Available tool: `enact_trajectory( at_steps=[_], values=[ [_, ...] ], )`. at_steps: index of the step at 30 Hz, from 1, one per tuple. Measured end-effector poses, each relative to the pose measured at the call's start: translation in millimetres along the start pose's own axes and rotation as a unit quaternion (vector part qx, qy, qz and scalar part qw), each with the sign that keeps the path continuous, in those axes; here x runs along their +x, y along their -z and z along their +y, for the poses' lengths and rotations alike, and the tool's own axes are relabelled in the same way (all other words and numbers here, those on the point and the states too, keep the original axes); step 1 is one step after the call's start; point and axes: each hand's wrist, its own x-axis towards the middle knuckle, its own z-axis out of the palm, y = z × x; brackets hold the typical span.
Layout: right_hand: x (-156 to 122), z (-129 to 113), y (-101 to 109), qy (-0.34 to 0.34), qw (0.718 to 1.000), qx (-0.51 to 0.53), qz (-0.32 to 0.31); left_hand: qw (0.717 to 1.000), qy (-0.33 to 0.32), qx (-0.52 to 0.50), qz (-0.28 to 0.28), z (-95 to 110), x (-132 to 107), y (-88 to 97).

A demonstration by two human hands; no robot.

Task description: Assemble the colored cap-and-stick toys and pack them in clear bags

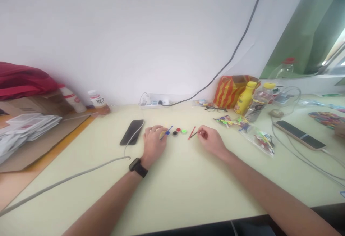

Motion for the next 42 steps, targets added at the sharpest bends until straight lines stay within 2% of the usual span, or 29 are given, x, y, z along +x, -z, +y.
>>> enact_trajectory(
  at_steps=[4, 9, 12, 17, 27, 32, 35, 38, 42],
  values=[
    [1.5, 2.8, 0.9, -0.028, 0.999, -0.026, 0.0, 0.996, -0.057, -0.064, 0.016, 5.1, 0.2, 2.1],
    [0.7, 4.5, -2.6, -0.003, 0.999, -0.034, -0.016, 0.983, -0.132, -0.113, -0.064, 19.1, -8.0, 2.2],
    [0.6, 7.6, -4.1, 0.033, 0.997, -0.073, -0.022, 0.978, -0.149, -0.11, -0.1, 20.5, -10.3, 1.4],
    [1.3, 14.7, -5.2, 0.046, 0.99, -0.128, -0.038, 0.977, -0.112, -0.142, -0.115, 19.5, -8.6, 3.6],
    [5.4, 23.3, -1.6, 0.037, 0.988, -0.146, -0.037, 0.971, -0.083, -0.173, -0.145, 21.4, -9.4, 6.8],
    [6.5, 22.3, -0.9, 0.062, 0.989, -0.132, -0.01, 0.946, -0.063, -0.253, -0.194, 26.9, -11.5, 6.8],
    [6.6, 17.3, -0.1, 0.066, 0.995, -0.079, 0.004, 0.917, -0.028, -0.34, -0.206, 30.3, -11.4, 5.3],
    [5.6, 8.7, 1.9, 0.039, 0.999, 0.022, -0.003, 0.883, 0.021, -0.414, -0.218, 32.7, -10.3, 5.4],
    [3.2, -4.8, 6.2, 0.014, 0.986, 0.166, -0.025, 0.857, 0.074, -0.457, -0.227, 31.9, -9.5, 5.0]
  ],
)
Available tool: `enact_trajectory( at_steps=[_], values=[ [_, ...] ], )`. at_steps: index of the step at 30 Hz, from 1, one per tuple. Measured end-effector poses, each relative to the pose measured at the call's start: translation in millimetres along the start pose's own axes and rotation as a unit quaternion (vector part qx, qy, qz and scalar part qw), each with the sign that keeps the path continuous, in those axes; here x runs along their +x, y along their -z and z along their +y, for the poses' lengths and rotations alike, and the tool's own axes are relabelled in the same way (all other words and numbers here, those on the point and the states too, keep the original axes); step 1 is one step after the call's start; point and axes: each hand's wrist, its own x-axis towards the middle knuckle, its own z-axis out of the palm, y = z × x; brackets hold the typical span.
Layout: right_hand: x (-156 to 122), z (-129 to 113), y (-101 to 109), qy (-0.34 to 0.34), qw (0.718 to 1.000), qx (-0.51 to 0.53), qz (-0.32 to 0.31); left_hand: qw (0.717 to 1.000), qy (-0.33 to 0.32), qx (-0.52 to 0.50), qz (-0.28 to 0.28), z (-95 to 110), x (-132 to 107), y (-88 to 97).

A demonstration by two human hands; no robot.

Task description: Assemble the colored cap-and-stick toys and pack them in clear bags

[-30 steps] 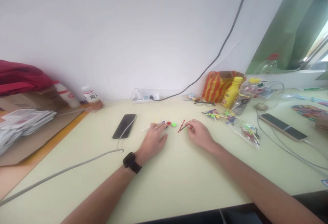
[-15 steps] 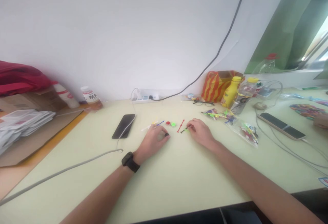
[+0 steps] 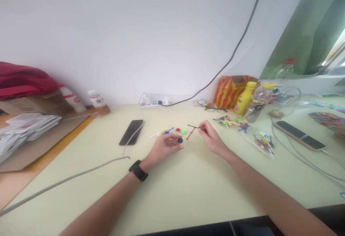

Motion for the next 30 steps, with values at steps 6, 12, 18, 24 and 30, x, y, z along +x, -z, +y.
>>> enact_trajectory(
  at_steps=[6, 12, 18, 24, 30],
  values=[
    [-5.3, -18.7, -7.2, 0.004, 0.991, 0.088, -0.099, 0.999, 0.004, -0.033, -0.004, -3.1, 0.1, -3.2],
    [-16.1, -21.9, -26.4, 0.021, 0.987, 0.092, -0.129, 0.998, -0.037, -0.042, -0.039, 8.4, -1.4, -6.6],
    [-18.8, -21.1, -26.9, 0.042, 0.99, 0.062, -0.12, 0.997, -0.054, -0.046, -0.034, 4.1, -0.6, -7.3],
    [-16.0, -18.7, -20.9, 0.054, 0.993, 0.009, -0.1, 0.994, -0.103, 0.012, 0.032, -4.0, -2.0, -7.9],
    [-12.4, -13.7, -19.9, 0.058, 0.991, 0.013, -0.118, 0.989, -0.141, 0.052, 0.018, -2.7, -3.4, -8.8]
  ],
)
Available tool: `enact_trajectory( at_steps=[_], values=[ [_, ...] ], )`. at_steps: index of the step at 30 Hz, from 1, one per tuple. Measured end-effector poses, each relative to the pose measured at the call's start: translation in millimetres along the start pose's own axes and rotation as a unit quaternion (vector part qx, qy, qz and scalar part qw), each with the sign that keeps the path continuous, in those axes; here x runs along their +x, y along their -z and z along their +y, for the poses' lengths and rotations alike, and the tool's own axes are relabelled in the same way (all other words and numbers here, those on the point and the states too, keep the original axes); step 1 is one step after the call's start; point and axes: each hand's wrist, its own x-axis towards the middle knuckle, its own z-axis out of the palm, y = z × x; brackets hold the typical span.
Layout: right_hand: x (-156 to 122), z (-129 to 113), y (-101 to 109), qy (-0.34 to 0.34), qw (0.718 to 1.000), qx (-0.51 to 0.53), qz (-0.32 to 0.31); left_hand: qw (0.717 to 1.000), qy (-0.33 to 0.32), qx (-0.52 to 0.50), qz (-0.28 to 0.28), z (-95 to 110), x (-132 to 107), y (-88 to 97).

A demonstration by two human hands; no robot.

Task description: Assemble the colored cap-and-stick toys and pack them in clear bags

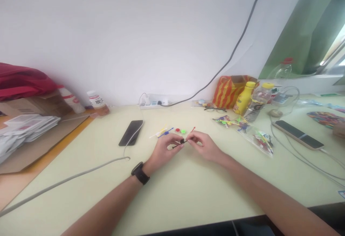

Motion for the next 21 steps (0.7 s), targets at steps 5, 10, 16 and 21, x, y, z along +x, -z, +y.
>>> enact_trajectory(
  at_steps=[5, 10, 16, 21],
  values=[
    [-1.0, 1.6, -1.8, 0.023, 1.0, -0.015, -0.005, 1.0, -0.001, 0.002, -0.023, -0.6, 0.2, 0.5],
    [-2.4, -0.9, 1.1, 0.032, 0.998, -0.059, -0.011, 1.0, -0.004, 0.006, -0.021, 2.0, -1.4, 0.6],
    [-2.9, -2.5, 1.7, 0.035, 0.997, -0.067, -0.024, 0.999, 0.002, 0.043, -0.004, 2.9, -3.0, 2.5],
    [-2.8, -0.4, 1.8, 0.037, 0.997, -0.062, -0.034, 0.999, 0.013, 0.048, -0.001, -1.4, -2.3, 5.3]
  ],
)
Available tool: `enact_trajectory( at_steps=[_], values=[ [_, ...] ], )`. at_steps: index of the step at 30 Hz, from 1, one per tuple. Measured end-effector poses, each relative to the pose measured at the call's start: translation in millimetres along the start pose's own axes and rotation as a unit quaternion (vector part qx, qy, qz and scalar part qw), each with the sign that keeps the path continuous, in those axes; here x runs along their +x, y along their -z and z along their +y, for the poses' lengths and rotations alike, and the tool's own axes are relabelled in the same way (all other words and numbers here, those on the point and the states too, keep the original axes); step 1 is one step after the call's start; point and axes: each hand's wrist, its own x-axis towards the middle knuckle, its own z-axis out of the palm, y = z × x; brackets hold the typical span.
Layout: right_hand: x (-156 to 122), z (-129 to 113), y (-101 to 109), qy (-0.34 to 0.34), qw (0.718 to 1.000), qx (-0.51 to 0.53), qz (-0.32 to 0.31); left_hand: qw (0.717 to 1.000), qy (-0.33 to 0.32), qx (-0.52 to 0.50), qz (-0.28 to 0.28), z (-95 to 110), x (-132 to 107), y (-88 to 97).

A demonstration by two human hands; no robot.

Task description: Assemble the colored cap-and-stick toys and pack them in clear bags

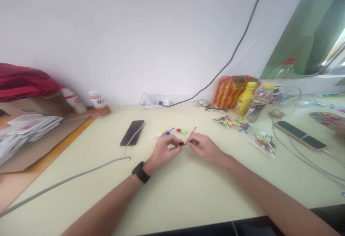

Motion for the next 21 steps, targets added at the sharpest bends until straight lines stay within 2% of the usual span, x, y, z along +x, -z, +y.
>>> enact_trajectory(
  at_steps=[5, 10, 14, 21],
  values=[
    [1.0, 0.8, 0.3, 0.0, 1.0, 0.015, -0.001, 1.0, 0.009, -0.027, -0.012, -3.1, 0.2, -1.7],
    [3.0, 0.9, 2.2, -0.007, 0.999, 0.043, 0.017, 0.993, 0.006, -0.113, -0.033, 5.9, 2.3, -2.0],
    [4.5, 3.8, 3.7, -0.021, 0.998, 0.054, 0.022, 0.981, 0.051, -0.174, -0.07, 11.8, 4.1, 0.2],
    [3.1, 8.4, 2.6, -0.047, 0.996, 0.053, 0.055, 0.97, 0.088, -0.223, -0.027, 0.6, 6.1, -0.4]
  ],
)
